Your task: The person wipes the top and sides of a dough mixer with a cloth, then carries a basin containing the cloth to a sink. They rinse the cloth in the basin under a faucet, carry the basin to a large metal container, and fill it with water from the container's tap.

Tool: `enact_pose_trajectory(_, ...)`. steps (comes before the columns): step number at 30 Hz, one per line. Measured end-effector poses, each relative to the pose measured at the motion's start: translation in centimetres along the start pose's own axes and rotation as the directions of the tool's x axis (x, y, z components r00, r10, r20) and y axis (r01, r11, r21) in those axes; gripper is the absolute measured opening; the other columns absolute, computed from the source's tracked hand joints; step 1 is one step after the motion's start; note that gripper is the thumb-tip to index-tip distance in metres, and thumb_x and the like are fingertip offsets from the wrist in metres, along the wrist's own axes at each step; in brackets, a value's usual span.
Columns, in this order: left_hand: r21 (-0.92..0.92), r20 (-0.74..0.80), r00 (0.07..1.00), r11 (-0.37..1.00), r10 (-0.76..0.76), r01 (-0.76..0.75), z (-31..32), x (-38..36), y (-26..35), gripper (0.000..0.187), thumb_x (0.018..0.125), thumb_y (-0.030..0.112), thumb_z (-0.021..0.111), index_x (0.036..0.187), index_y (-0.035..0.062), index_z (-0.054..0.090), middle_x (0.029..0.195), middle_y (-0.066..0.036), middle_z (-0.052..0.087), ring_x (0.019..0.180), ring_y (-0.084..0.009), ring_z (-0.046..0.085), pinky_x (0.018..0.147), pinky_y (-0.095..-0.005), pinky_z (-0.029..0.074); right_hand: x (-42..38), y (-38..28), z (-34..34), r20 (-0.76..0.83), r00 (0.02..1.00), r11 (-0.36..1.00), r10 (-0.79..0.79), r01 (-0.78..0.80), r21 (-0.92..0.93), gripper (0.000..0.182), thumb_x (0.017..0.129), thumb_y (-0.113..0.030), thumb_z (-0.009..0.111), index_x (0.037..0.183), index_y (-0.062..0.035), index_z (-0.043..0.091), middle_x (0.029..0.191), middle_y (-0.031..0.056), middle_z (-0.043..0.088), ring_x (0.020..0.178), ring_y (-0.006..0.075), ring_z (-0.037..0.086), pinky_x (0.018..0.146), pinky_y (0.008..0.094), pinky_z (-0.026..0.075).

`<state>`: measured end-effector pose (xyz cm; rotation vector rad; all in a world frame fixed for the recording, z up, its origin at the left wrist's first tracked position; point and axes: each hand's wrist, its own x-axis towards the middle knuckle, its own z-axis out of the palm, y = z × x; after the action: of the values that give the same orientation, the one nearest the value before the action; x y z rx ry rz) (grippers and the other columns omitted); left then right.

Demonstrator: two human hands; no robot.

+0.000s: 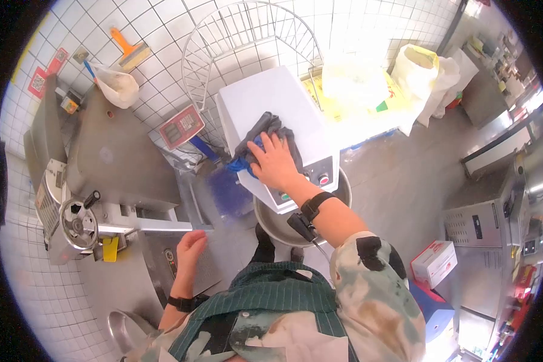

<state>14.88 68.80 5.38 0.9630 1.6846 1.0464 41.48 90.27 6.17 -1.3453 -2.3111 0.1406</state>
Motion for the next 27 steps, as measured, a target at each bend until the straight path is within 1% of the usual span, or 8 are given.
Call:
enact_pose_trajectory(6, 0.012, 0.194, 0.978, 0.997, 0.074, -0.078, 3.8, 8.2, -1.0, 0.016, 0.083, 0.008, 0.059, 0.097, 0.0021, 0.061, 0.089, -0.004, 0.063, 0.083, -0.0111, 0.058, 0.075, -0.0246, 0.045, 5.8, 1.0, 1.1, 0.278, 0.960, 0.998, -0.046, 0.055, -0.024, 0.052, 0.083, -0.030, 0.051, 0.132, -0.0164, 0.039, 0.134, 0.0224, 0.032, 0.123, 0.0445, 0.031, 0.099, 0.0600, 0.026)
enact_pose_trajectory(10, -0.003, 0.205, 0.977, 0.998, 0.066, -0.067, 3.4, 12.5, -3.3, 0.014, 0.083, 0.007, 0.057, 0.095, 0.0013, 0.061, 0.090, -0.006, 0.063, 0.083, -0.0124, 0.058, 0.075, -0.0255, 0.046, 12.3, 1.9, 4.4, 0.389, 0.920, 0.996, 0.056, -0.027, -0.080, 0.055, 0.085, -0.034, 0.049, 0.136, -0.0194, 0.034, 0.138, 0.0223, 0.027, 0.126, 0.0463, 0.027, 0.099, 0.0620, 0.025)
enact_pose_trajectory(12, -0.010, 0.124, 0.990, 0.998, 0.063, -0.063, 2.1, 14.3, -5.7, 0.014, 0.084, 0.006, 0.056, 0.095, 0.0013, 0.061, 0.090, -0.007, 0.063, 0.083, -0.0133, 0.059, 0.076, -0.0268, 0.047, 16.0, 2.6, 6.6, 0.392, 0.916, 0.995, 0.083, -0.052, -0.089, 0.056, 0.085, -0.036, 0.049, 0.136, -0.0198, 0.033, 0.139, 0.0225, 0.025, 0.126, 0.0468, 0.026, 0.099, 0.0633, 0.024)
enact_pose_trajectory(18, 0.057, 0.020, 0.973, 0.972, -0.228, 0.227, -2.9, 14.9, -6.7, 0.016, 0.085, 0.012, 0.058, 0.094, -0.0011, 0.061, 0.087, -0.007, 0.063, 0.081, -0.0124, 0.059, 0.074, -0.0264, 0.047, 23.5, 5.7, 11.1, 0.308, 0.943, 0.991, 0.127, -0.107, -0.079, 0.054, 0.084, -0.039, 0.049, 0.132, -0.0190, 0.038, 0.137, 0.0185, 0.031, 0.126, 0.0430, 0.027, 0.096, 0.0648, 0.024)
enact_pose_trajectory(20, 0.109, 0.058, 0.919, 0.917, -0.390, 0.383, -4.3, 15.5, -8.8, 0.019, 0.084, 0.012, 0.058, 0.098, -0.0009, 0.059, 0.097, -0.012, 0.061, 0.091, -0.0206, 0.058, 0.079, -0.0320, 0.046, 24.7, 6.9, 11.7, 0.179, 0.974, 0.989, 0.138, -0.126, -0.078, 0.050, 0.081, -0.037, 0.051, 0.127, -0.0185, 0.045, 0.131, 0.0159, 0.037, 0.123, 0.0401, 0.032, 0.096, 0.0630, 0.024)
enact_pose_trajectory(22, 0.120, 0.151, 0.953, 0.961, -0.264, 0.248, -5.5, 15.6, -9.0, 0.028, 0.086, 0.023, 0.055, 0.105, 0.0035, 0.063, 0.091, -0.007, 0.061, 0.084, -0.0159, 0.053, 0.076, -0.0300, 0.043, 26.2, 7.5, 11.3, 0.172, 0.954, 0.968, 0.245, -0.231, -0.097, 0.049, 0.081, -0.037, 0.051, 0.126, -0.0180, 0.046, 0.129, 0.0154, 0.039, 0.123, 0.0401, 0.032, 0.096, 0.0638, 0.024)
enact_pose_trajectory(23, 0.131, 0.211, 0.951, 0.971, -0.226, 0.201, -5.3, 16.7, -8.6, 0.028, 0.086, 0.023, 0.055, 0.105, 0.0035, 0.063, 0.091, -0.007, 0.061, 0.084, -0.0159, 0.053, 0.076, -0.0300, 0.043, 26.4, 8.5, 12.4, 0.082, 0.954, 0.953, 0.289, -0.279, -0.117, 0.049, 0.081, -0.035, 0.053, 0.126, -0.0165, 0.046, 0.127, 0.0154, 0.040, 0.124, 0.0398, 0.032, 0.096, 0.0645, 0.024)
enact_pose_trajectory(27, 0.170, 0.189, 0.929, 0.942, -0.319, 0.289, -5.9, 16.3, -7.4, 0.028, 0.087, 0.025, 0.054, 0.098, 0.0000, 0.063, 0.088, -0.006, 0.060, 0.080, -0.0160, 0.052, 0.074, -0.0292, 0.042, 26.3, 11.9, 10.7, -0.100, 0.861, 0.841, 0.499, -0.509, -0.181, 0.047, 0.080, -0.029, 0.060, 0.122, -0.0137, 0.046, 0.125, 0.0155, 0.040, 0.122, 0.0402, 0.034, 0.095, 0.0622, 0.028)
